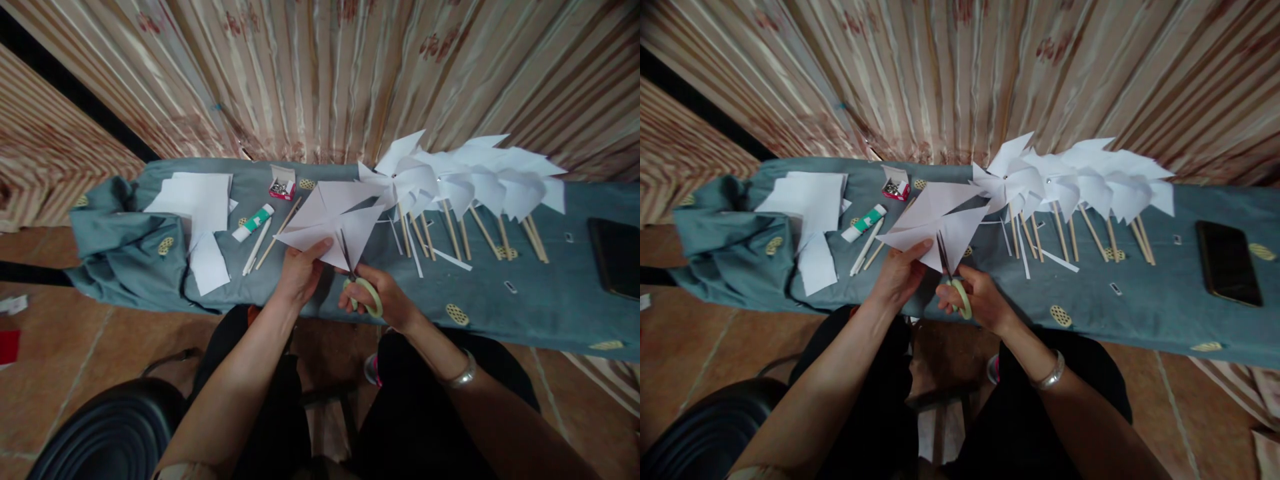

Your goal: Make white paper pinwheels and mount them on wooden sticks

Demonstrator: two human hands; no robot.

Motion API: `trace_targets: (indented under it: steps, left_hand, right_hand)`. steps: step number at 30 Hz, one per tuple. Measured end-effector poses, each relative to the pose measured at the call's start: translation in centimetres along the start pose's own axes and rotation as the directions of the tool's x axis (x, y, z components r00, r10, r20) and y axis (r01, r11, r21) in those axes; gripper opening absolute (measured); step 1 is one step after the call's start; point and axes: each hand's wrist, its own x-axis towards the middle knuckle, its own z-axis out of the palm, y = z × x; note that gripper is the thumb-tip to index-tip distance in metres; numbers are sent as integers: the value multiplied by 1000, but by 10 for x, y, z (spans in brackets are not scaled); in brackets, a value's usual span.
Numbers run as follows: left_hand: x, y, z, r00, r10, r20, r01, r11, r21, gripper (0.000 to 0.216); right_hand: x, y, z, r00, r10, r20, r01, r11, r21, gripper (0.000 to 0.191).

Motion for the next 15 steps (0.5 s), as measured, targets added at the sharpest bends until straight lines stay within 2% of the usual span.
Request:
trace_targets:
  steps: [3,9,15]
  left_hand:
    - [2,3,1,1000,-10,-26,9,999,-46,43]
    - [1,5,3,996,-52,-66,46,995,-86,35]
    - [-3,-2,2,995,-96,-2,96,995,-22,39]
  right_hand:
    - [-1,2,1,1000,19,-15,-19,1000,17,56]
    - [0,3,5,998,55,-40,-54,998,40,53]
    - [2,4,4,998,-19,-65,20,1000,13,44]
